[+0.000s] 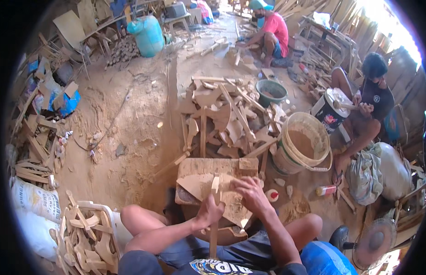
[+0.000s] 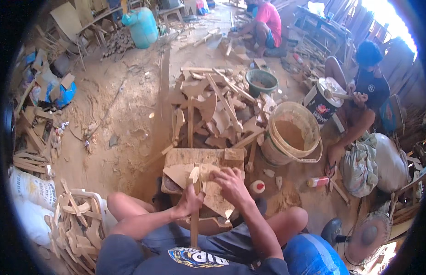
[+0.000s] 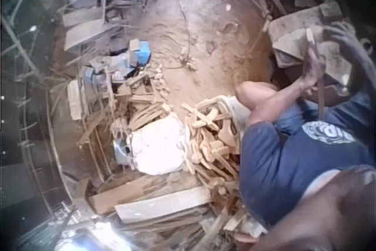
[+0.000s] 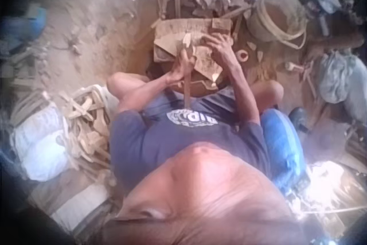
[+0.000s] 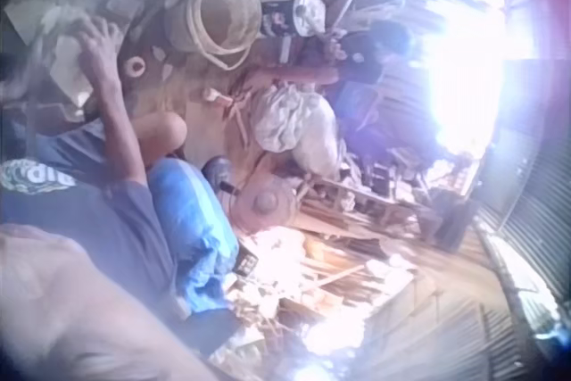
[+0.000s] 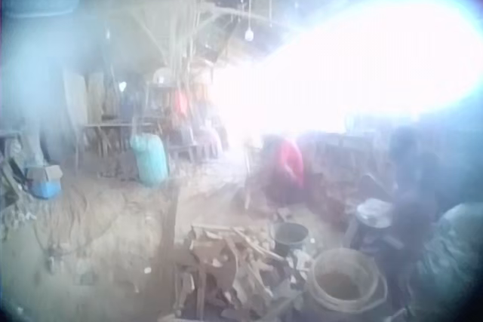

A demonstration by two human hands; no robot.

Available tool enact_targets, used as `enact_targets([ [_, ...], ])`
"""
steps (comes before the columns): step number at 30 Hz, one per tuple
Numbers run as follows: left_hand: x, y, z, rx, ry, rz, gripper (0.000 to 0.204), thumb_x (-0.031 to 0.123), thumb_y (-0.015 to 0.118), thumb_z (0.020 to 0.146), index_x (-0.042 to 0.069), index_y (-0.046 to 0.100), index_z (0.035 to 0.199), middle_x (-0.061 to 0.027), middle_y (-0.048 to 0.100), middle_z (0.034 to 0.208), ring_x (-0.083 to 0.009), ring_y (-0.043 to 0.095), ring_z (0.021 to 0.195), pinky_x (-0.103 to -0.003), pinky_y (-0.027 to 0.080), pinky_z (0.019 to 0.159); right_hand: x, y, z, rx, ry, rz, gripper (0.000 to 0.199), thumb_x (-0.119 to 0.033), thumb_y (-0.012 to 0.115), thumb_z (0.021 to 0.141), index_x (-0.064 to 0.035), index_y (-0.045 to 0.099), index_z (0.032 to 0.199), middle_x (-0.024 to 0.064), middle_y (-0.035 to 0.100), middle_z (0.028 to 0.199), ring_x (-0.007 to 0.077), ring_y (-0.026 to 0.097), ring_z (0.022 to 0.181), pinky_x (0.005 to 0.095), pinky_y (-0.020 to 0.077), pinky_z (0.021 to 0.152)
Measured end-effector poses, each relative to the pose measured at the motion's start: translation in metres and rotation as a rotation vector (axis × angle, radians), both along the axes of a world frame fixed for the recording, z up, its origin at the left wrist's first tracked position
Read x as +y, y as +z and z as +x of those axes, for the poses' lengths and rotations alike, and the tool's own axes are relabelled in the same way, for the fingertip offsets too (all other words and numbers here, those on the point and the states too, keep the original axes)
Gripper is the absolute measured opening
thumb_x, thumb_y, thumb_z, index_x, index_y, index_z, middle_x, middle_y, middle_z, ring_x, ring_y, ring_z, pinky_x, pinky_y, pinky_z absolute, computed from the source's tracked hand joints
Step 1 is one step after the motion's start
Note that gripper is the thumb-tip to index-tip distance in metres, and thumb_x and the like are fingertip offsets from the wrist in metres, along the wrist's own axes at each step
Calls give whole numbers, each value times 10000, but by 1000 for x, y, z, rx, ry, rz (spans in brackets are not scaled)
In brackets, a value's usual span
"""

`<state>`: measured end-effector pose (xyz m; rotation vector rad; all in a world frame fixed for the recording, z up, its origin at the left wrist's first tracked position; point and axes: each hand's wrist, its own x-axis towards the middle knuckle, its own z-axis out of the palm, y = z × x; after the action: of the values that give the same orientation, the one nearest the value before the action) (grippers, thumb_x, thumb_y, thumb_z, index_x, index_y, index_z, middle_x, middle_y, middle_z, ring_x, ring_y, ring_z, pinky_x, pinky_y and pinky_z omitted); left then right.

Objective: The person applies paste to wooden axe parts using a small stick, joins the wooden pieces together, and spreads the paste along the seams by hand.

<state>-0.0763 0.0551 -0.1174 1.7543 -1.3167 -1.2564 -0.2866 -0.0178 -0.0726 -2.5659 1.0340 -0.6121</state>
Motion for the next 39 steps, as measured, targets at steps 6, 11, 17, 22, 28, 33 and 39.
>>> enact_targets([
  [6,-4,16,10,-34,-110,110,466,233,659,931,-109,603,1243,-329,726,971,-509,723,927,-541,585,848,6,13,-16,-411,-164,-25,382,115,718,849,-73,793,1174,119,754,1319,338,712,1170,431,552,1013],
  [11,-23,61,26,64,-57,-132,343,276,680,984,-22,655,1151,-114,717,809,-228,721,619,-402,603,585,10,34,-29,-635,-334,-124,380,60,706,975,-41,714,1342,159,769,1244,237,745,1112,348,601,921],
  [17,-61,117,79,74,14,-685,299,318,728,1018,19,734,1003,-95,733,842,-230,704,647,-385,573,582,16,44,-20,-908,-488,187,506,-32,701,1031,-7,568,1519,86,722,1218,129,697,984,266,560,800],
  [22,-59,142,114,-406,-210,-801,238,206,811,923,135,792,1148,-94,721,941,-297,758,814,-435,639,731,12,55,-25,-1140,-538,346,517,-3,701,993,32,560,1489,-26,588,977,41,541,794,210,462,709],
  [28,-53,109,107,-971,-636,-851,299,87,705,921,256,804,1147,-28,701,982,-256,753,840,-383,645,796,12,42,-29,-919,-465,423,176,-55,745,997,-19,649,1140,-38,590,896,56,516,764,243,451,698],
  [33,-57,95,94,-837,-716,-986,177,163,728,856,232,776,1011,-13,687,988,-265,735,959,-384,601,911,18,42,-13,-747,-383,410,164,-180,732,1018,-24,758,1060,-23,675,890,66,574,796,265,473,710],
  [39,-42,73,50,-826,-1033,-1175,234,178,647,912,272,639,1126,18,613,1120,-163,674,1135,-356,494,1097,14,29,4,-826,-396,812,382,-387,678,1093,-40,790,1206,-12,715,921,40,512,684,249,424,610],
])
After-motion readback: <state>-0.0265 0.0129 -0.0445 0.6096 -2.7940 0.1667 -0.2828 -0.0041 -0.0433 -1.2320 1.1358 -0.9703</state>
